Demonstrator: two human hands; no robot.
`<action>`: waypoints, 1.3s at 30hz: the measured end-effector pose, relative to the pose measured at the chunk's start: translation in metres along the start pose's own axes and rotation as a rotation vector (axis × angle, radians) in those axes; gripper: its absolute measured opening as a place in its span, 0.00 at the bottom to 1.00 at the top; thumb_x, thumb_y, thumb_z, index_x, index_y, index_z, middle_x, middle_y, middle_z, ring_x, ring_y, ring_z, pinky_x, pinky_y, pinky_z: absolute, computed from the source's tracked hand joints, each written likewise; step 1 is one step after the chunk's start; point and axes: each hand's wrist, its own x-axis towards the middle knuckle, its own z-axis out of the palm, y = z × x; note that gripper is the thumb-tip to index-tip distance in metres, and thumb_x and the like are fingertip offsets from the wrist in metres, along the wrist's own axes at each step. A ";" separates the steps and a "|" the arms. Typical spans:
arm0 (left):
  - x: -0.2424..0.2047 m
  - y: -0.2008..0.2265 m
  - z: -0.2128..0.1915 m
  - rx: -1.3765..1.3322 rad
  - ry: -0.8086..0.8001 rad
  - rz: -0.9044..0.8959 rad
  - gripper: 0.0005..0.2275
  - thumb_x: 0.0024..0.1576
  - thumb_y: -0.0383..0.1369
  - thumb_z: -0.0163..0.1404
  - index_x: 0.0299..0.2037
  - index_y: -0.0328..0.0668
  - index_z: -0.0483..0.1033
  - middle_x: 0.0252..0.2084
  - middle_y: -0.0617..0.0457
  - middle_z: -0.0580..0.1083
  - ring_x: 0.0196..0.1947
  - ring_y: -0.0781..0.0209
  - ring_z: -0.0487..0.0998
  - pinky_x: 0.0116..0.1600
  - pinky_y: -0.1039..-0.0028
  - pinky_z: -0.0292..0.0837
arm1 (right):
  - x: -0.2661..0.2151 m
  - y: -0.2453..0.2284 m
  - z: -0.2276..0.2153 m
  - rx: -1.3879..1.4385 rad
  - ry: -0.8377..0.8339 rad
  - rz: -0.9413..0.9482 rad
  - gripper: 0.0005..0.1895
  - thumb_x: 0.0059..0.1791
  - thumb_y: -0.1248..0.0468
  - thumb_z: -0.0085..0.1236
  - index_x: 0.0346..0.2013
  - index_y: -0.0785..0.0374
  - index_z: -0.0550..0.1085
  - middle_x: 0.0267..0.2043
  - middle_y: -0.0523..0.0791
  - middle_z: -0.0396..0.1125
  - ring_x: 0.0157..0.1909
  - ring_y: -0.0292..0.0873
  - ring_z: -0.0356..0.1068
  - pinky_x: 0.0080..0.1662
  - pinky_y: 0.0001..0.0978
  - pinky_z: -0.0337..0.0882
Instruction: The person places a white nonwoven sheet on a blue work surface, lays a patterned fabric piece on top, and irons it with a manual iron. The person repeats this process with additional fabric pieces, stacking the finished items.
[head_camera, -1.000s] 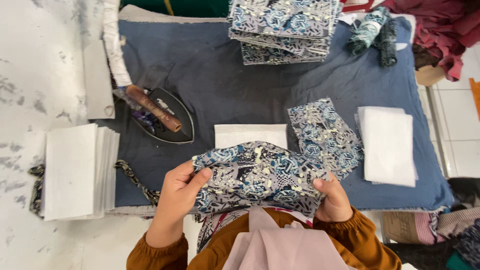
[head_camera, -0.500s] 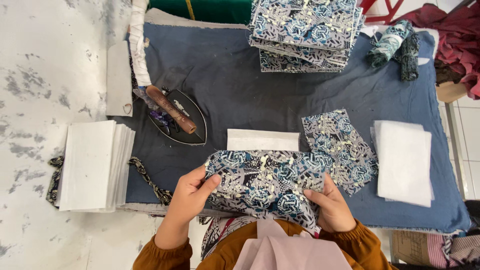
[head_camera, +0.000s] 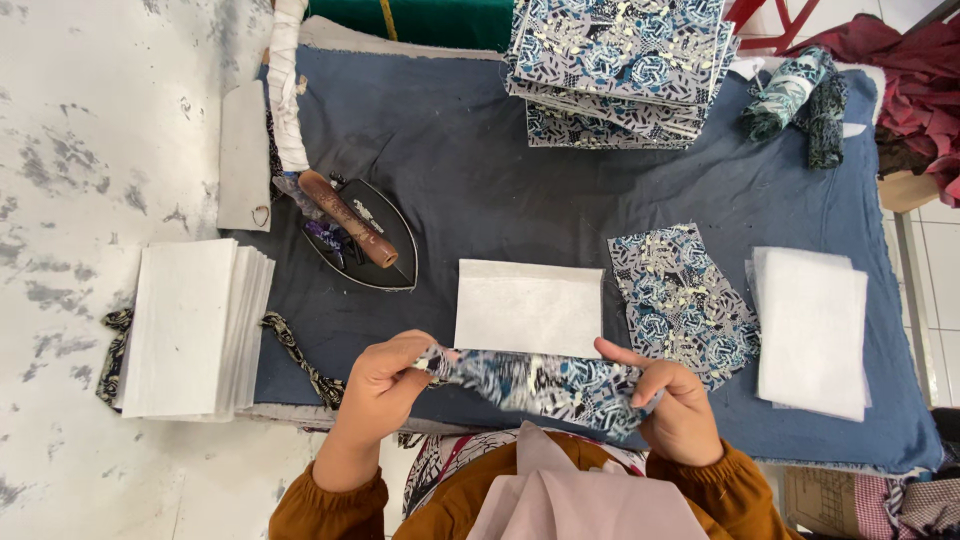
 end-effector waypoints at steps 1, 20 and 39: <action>0.001 0.001 -0.002 0.018 -0.022 0.062 0.17 0.46 0.11 0.44 0.42 0.31 0.82 0.36 0.48 0.78 0.37 0.61 0.77 0.43 0.75 0.71 | 0.000 -0.002 -0.002 -0.026 -0.010 -0.026 0.11 0.52 0.79 0.45 0.29 0.66 0.73 0.65 0.74 0.62 0.52 0.50 0.75 0.55 0.43 0.74; -0.001 0.011 -0.001 -0.075 -0.100 0.194 0.19 0.46 0.09 0.51 0.44 0.35 0.82 0.36 0.50 0.79 0.39 0.61 0.76 0.43 0.75 0.68 | -0.012 -0.017 -0.004 0.010 -0.006 -0.051 0.10 0.54 0.76 0.48 0.29 0.67 0.73 0.63 0.73 0.65 0.55 0.55 0.75 0.59 0.49 0.73; -0.001 0.031 0.038 -0.143 0.302 -0.188 0.09 0.65 0.31 0.51 0.43 0.30 0.78 0.33 0.59 0.77 0.32 0.76 0.71 0.37 0.83 0.69 | -0.023 -0.011 -0.014 -0.089 0.247 0.109 0.08 0.55 0.75 0.51 0.48 0.69 0.74 0.44 0.49 0.72 0.45 0.42 0.72 0.48 0.38 0.72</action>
